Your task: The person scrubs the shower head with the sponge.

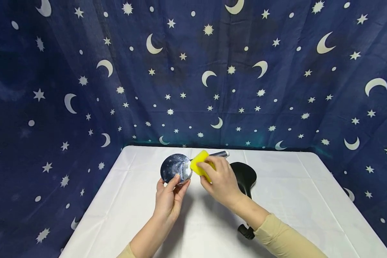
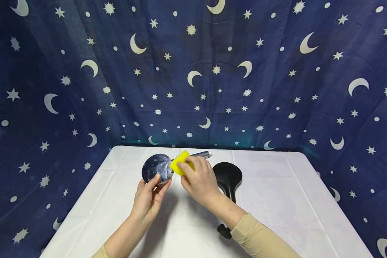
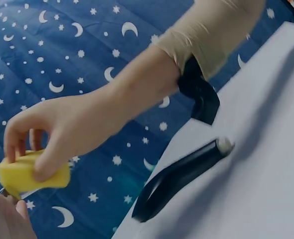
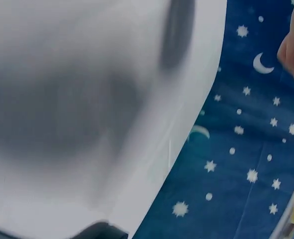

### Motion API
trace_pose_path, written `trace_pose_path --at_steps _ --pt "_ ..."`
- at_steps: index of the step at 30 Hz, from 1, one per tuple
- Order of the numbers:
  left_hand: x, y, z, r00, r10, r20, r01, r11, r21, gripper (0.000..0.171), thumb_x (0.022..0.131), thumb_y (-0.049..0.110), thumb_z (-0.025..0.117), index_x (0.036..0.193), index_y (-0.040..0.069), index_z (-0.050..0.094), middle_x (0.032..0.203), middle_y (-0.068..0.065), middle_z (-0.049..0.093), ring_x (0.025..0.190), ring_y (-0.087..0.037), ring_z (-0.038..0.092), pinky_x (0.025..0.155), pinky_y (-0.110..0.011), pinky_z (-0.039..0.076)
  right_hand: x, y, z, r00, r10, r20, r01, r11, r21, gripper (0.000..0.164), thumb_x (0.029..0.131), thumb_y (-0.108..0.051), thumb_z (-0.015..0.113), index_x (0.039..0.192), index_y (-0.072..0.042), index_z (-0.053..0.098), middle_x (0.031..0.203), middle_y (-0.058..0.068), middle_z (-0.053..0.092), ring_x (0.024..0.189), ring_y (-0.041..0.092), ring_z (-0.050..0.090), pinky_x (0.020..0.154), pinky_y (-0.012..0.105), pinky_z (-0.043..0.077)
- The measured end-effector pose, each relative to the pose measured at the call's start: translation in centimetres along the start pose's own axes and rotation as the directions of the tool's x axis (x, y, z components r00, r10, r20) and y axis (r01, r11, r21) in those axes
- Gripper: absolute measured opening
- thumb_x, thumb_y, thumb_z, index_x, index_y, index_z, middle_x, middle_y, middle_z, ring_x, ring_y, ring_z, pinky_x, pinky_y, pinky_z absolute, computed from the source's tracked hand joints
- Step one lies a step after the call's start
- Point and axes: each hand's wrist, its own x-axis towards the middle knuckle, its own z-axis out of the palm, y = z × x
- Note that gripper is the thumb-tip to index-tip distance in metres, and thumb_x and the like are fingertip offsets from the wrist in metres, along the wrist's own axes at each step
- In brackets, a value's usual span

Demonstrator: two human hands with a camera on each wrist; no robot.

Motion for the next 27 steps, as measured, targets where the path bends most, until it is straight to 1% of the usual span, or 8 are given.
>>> trace_pose_path --at_steps 3,7,11,14,18,20,22,27 --pt "-0.2 0.4 -0.6 0.999 0.046 0.012 -0.047 0.997 0.064 0.072 0.098 -0.003 0.062 0.151 0.009 0.016 0.149 -0.03 0.023 0.114 -0.03 0.063 0.096 -0.04 0.053 -0.5 0.7 -0.4 1.0 0.021 0.017 -0.021 1.0 -0.013 0.038 0.078 -0.012 0.076 0.116 -0.015 0.069 0.118 0.011 0.059 0.104 0.032 0.054 0.084 0.046 0.051" --pt "-0.3 1.4 -1.1 0.995 0.077 0.059 -0.084 0.988 0.127 0.068 0.098 -0.003 0.063 0.149 0.01 0.02 0.148 -0.027 0.028 0.11 -0.028 0.066 0.096 -0.041 0.053 -1.6 2.4 -1.0 0.998 0.052 0.032 -0.051 0.998 -0.038 0.037 0.078 -0.01 0.074 0.114 -0.015 0.068 0.117 0.012 0.059 0.103 0.033 0.054 0.082 0.048 0.052" --pt "0.0 2.4 -1.6 0.991 0.083 0.103 -0.101 0.979 0.179 0.066 0.097 -0.004 0.064 0.148 0.01 0.024 0.146 -0.025 0.034 0.112 -0.032 0.066 0.096 -0.042 0.054 -2.4 3.9 -1.5 0.988 0.136 0.074 -0.134 0.99 -0.034 0.035 0.081 -0.011 0.072 0.115 -0.014 0.069 0.12 0.013 0.06 0.104 0.034 0.055 0.082 0.049 0.053" --pt "0.2 3.0 -2.1 0.99 0.08 0.113 -0.104 0.969 0.225 0.063 0.098 -0.004 0.063 0.148 0.009 0.027 0.144 -0.026 0.038 0.113 -0.034 0.066 0.095 -0.042 0.055 -2.7 4.4 -1.8 0.957 0.252 0.143 -0.253 0.967 -0.012 0.034 0.083 -0.015 0.071 0.118 -0.014 0.07 0.12 0.01 0.061 0.103 0.031 0.056 0.081 0.046 0.054" --pt "0.6 3.5 -2.8 0.987 0.077 0.138 -0.115 0.951 0.287 0.058 0.098 -0.003 0.063 0.145 0.007 0.032 0.137 -0.025 0.044 0.106 -0.03 0.069 0.091 -0.04 0.057 -2.4 3.9 -1.8 0.882 0.399 0.25 -0.419 0.907 0.032 0.034 0.086 -0.02 0.07 0.12 -0.017 0.073 0.119 0.003 0.064 0.102 0.024 0.058 0.078 0.04 0.052" --pt "0.9 3.5 -3.0 0.984 0.077 0.161 -0.124 0.943 0.307 0.058 0.097 -0.003 0.064 0.145 0.006 0.033 0.135 -0.025 0.046 0.103 -0.028 0.07 0.09 -0.04 0.057 -1.8 3.1 -1.8 0.858 0.429 0.283 -0.463 0.884 0.064 0.034 0.086 -0.022 0.07 0.12 -0.019 0.073 0.119 0.0 0.064 0.102 0.021 0.058 0.077 0.038 0.05" --pt "1.1 3.5 -3.0 0.981 0.073 0.181 -0.129 0.938 0.323 0.057 0.097 -0.002 0.065 0.144 0.006 0.035 0.135 -0.024 0.048 0.102 -0.027 0.07 0.089 -0.039 0.058 -1.0 2.1 -1.6 0.849 0.433 0.301 -0.478 0.874 0.091 0.033 0.087 -0.023 0.07 0.12 -0.02 0.074 0.12 -0.003 0.064 0.102 0.019 0.057 0.077 0.036 0.05" --pt "1.3 3.3 -2.8 0.979 0.043 0.201 -0.117 0.92 0.374 0.059 0.097 0.002 0.067 0.147 0.006 0.036 0.135 -0.025 0.05 0.1 -0.025 0.071 0.088 -0.038 0.059 0.6 0.2 -1.2 0.859 0.407 0.311 -0.469 0.869 0.157 0.034 0.086 -0.023 0.071 0.119 -0.021 0.074 0.117 -0.006 0.064 0.101 0.016 0.057 0.077 0.035 0.049"
